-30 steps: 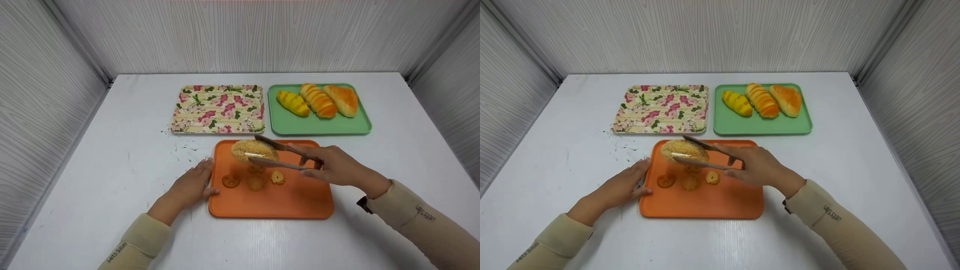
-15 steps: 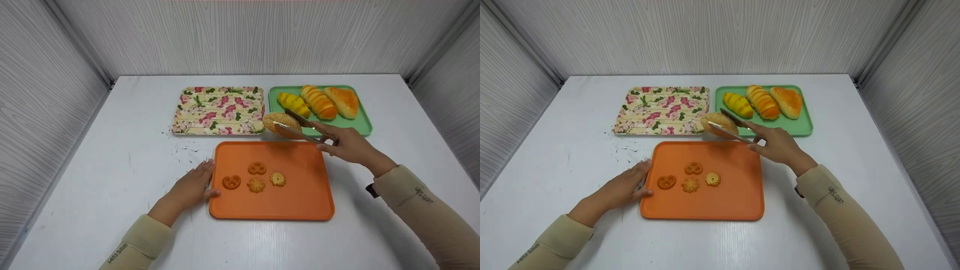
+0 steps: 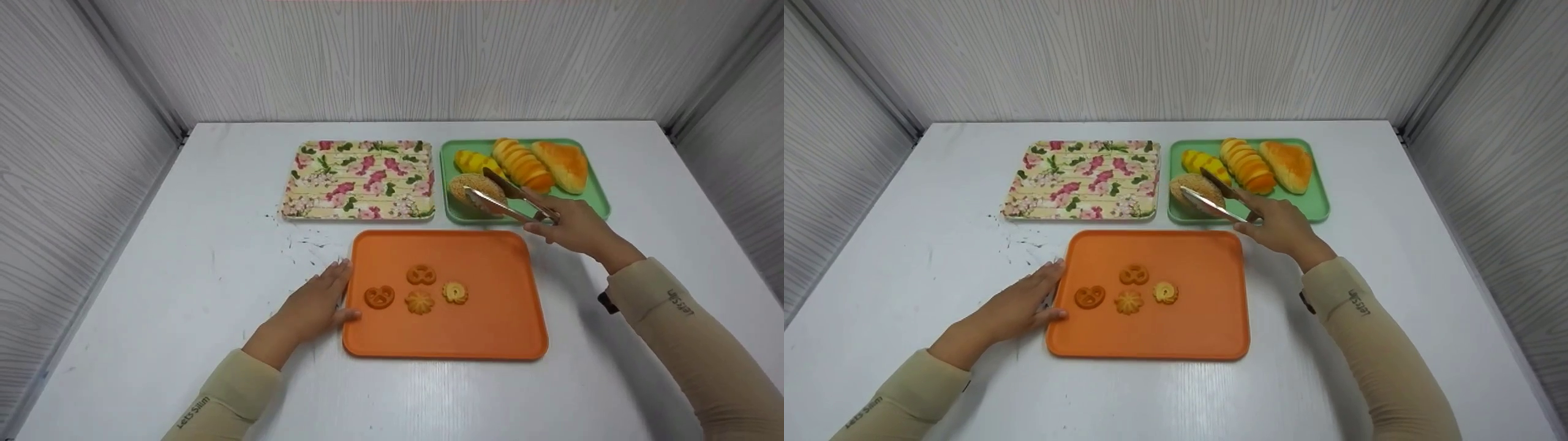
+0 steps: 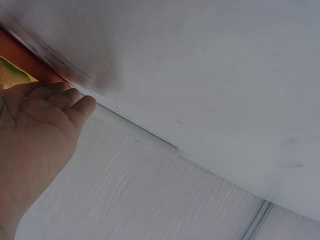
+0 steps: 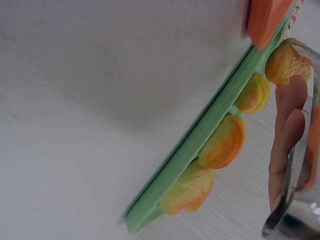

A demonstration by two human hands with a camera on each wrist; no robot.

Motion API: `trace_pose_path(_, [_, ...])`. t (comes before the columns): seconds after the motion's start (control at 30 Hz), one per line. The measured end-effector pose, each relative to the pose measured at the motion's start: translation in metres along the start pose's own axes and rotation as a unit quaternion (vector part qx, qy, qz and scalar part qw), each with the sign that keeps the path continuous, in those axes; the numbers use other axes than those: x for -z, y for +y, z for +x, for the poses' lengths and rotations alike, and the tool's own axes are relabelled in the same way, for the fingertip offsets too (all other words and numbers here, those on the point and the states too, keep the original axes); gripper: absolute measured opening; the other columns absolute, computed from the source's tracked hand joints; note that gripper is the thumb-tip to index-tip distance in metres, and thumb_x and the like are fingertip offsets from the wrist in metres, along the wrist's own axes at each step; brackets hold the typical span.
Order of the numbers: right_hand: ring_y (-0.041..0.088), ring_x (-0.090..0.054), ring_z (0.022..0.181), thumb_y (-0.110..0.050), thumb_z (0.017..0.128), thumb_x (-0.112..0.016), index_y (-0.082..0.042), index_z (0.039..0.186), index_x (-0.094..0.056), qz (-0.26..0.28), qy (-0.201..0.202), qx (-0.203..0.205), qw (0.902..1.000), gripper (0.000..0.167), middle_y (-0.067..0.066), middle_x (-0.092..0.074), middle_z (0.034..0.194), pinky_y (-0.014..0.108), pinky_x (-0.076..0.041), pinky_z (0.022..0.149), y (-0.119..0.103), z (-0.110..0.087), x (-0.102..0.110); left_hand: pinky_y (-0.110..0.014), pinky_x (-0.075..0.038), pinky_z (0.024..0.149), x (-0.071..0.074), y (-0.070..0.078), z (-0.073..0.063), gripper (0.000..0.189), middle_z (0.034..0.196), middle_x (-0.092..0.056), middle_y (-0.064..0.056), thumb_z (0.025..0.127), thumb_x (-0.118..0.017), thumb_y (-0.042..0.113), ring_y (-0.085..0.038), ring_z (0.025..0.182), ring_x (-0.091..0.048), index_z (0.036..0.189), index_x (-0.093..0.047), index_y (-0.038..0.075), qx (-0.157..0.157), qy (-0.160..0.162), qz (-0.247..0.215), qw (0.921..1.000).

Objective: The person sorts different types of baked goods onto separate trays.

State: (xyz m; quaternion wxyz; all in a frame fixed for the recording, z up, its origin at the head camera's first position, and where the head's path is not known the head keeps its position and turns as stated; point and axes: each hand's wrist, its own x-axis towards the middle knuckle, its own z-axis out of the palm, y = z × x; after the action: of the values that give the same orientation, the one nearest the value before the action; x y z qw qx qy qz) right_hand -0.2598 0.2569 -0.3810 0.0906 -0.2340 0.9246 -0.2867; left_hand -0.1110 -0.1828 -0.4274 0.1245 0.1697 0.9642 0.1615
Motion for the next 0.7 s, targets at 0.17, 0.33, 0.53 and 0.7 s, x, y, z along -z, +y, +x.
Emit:
trace_pose_path(0.17, [0.025,-0.064,0.065,-0.043,0.091,-0.062,-0.029,0.15,-0.029,0.009,-0.002,-0.013,0.9999,0.069,0.014,-0.067,0.106,0.04,-0.048,0.068,0.0053,0.0032,-0.0009,-0.046,-0.019,0.113,-0.0001,0.0,0.0,0.09,0.157,-0.015,-0.013,0.09,-0.058,0.05,-0.028,0.143,-0.014,0.152,-0.016,0.001,-0.004,0.006,0.005,1.0])
trace_pose_path(0.33, [0.025,-0.064,0.067,-0.045,0.09,-0.062,-0.029,0.151,-0.029,0.022,-0.007,-0.026,0.9994,0.071,0.014,-0.064,0.109,0.039,-0.048,0.068,0.0079,0.0038,-0.0026,-0.046,-0.019,0.113,0.0016,0.0023,-0.0009,0.09,0.157,-0.016,-0.013,0.089,-0.059,0.05,-0.028,0.143,-0.013,0.152,-0.016,0.001,0.001,0.005,-0.001,1.0])
trace_pose_path(0.53, [0.026,-0.064,0.069,-0.045,0.09,-0.063,-0.029,0.151,-0.029,0.045,-0.009,-0.04,0.9981,0.072,0.016,-0.061,0.113,0.04,-0.047,0.07,0.0074,0.0036,-0.0036,-0.046,-0.017,0.113,0.0034,0.0041,-0.0014,0.09,0.157,-0.016,-0.012,0.088,-0.058,0.051,-0.027,0.143,-0.012,0.152,-0.016,0.002,0.007,-0.001,-0.008,0.9999])
trace_pose_path(0.7, [0.026,-0.064,0.07,-0.043,0.09,-0.064,-0.028,0.151,-0.029,0.061,-0.005,-0.049,0.9969,0.073,0.014,-0.061,0.114,0.039,-0.048,0.071,0.0082,0.006,-0.0062,-0.046,-0.019,0.113,0.0007,0.0028,-0.0014,0.09,0.157,-0.016,-0.012,0.089,-0.058,0.051,-0.028,0.143,-0.013,0.152,-0.017,0.002,0.008,0.001,-0.009,0.9999])
